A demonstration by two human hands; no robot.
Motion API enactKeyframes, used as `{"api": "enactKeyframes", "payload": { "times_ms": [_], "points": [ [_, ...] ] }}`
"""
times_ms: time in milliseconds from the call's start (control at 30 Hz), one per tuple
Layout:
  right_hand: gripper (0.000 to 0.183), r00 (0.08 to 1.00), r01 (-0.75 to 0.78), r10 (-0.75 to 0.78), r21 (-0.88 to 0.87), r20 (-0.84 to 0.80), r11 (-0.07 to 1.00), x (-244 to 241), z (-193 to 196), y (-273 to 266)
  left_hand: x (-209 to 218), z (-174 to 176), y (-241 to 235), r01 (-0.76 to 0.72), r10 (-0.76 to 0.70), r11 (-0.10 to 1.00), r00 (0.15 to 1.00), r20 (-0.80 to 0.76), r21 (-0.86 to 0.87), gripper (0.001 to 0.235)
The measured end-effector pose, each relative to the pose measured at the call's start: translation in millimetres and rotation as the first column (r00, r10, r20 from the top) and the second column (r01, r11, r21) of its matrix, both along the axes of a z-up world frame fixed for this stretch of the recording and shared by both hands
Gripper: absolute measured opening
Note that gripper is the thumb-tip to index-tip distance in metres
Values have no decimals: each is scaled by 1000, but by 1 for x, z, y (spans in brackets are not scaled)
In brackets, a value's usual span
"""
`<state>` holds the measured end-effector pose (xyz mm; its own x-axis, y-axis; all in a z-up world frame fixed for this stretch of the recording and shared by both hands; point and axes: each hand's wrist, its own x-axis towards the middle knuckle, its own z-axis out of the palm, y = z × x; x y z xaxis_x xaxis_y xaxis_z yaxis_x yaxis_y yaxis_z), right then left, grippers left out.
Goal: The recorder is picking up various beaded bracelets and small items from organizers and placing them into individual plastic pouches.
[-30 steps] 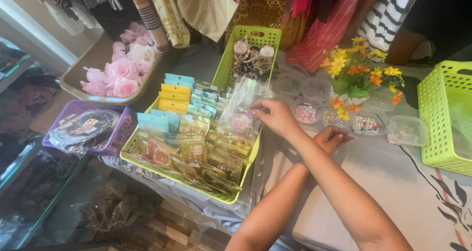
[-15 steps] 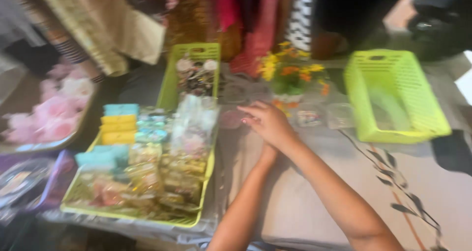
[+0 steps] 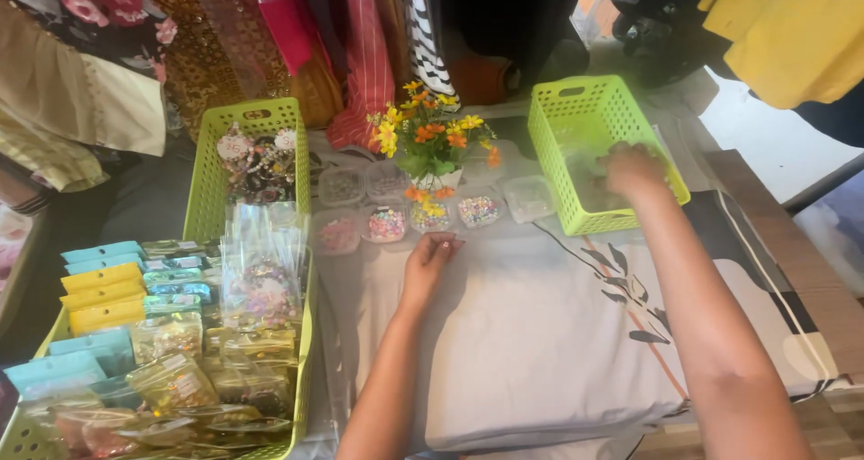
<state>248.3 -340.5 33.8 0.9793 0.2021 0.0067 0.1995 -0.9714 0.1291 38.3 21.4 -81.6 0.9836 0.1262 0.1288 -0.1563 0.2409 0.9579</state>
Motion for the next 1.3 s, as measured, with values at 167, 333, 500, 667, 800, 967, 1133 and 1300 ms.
{"api": "enactKeyframes", "payload": {
  "times_ms": [167,333,500,667,800,967,1133,1300],
  "points": [
    [67,984,96,-108,-87,-145,992,-13,14,21,-1,4,0,6,-6,1000,1000,-5,15,18],
    [55,995,62,-67,-67,-70,996,7,-15,6,-7,13,-2,11,-10,999,1000,-22,40,18],
    [39,999,-22,29,153,-43,988,-7,9,-2,-4,10,-2,15,-14,999,1000,-16,36,18],
    [29,977,-130,35,462,208,877,-40,46,-16,-7,13,-2,15,-14,999,1000,-17,53,18],
    [21,849,-351,55,485,525,801,-93,97,-1,-11,20,-1,58,-57,998,998,-24,11,22],
    [23,786,-582,274,514,554,630,-153,115,58,-21,42,1,274,-285,932,958,-15,-236,57],
    [31,696,-716,576,482,430,505,-181,78,122,-33,66,11,531,-525,582,824,214,-616,88],
    [34,672,-717,647,533,359,449,-184,27,153,-29,52,20,410,-437,812,899,32,-416,49]
  ]
}}
